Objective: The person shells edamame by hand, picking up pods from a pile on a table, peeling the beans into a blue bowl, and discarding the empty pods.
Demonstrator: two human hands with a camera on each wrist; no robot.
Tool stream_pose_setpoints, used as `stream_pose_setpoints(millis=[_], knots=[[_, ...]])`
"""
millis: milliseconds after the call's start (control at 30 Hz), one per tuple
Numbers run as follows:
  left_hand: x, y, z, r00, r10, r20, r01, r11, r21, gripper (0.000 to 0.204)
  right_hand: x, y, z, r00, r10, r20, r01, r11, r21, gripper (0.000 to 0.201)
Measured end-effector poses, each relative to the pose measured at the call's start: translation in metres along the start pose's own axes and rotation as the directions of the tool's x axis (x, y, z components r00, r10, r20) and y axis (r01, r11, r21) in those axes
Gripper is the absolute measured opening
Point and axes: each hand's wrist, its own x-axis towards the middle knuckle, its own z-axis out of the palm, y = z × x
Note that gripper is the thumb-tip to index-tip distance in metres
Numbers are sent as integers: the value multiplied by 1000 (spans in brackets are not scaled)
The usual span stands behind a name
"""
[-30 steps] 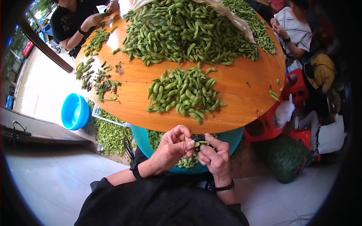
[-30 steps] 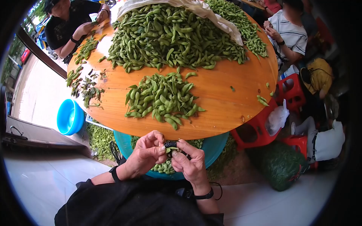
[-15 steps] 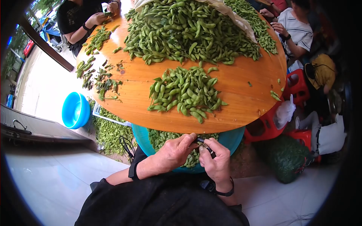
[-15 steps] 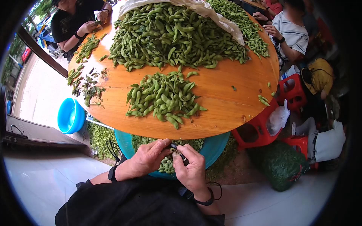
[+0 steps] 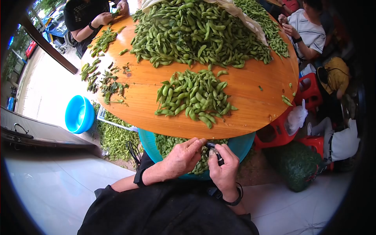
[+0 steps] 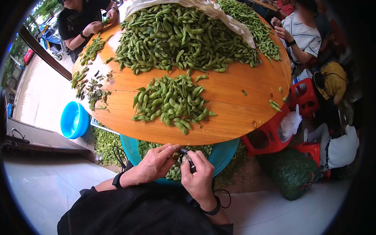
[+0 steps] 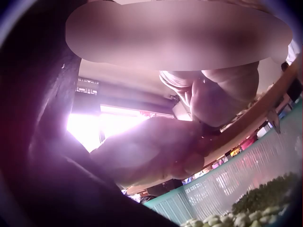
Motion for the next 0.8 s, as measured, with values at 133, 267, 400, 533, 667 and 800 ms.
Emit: stream_pose_setpoints(millis=[133, 267, 400, 533, 667, 800], knots=[[3, 3, 2, 998, 55, -30, -57, 998, -37, 44, 6, -25, -4, 995, -63, -75, 51, 987, -153, 26], [2, 11, -2, 993, -96, 66, 105, 984, -142, 52, 11, -9, 3, 963, -270, -9, 266, 952, -154, 34], [4, 18, -11, 962, -216, 169, 249, 947, -205, 56, 12, -4, -1, 949, -313, -32, 303, 935, -182, 35], [0, 11, -8, 986, -126, 110, 143, 977, -159, 65, 10, -16, -5, 990, -112, 85, 116, 993, -39, 34], [1, 17, -13, 977, -149, 151, 160, 985, -65, 69, 14, -4, -2, 979, -201, 41, 203, 976, -82, 34], [-5, 12, -16, 961, -59, 269, 78, 995, -61, 72, 12, -1, -15, 997, -82, 9, 82, 997, 2, 29]])
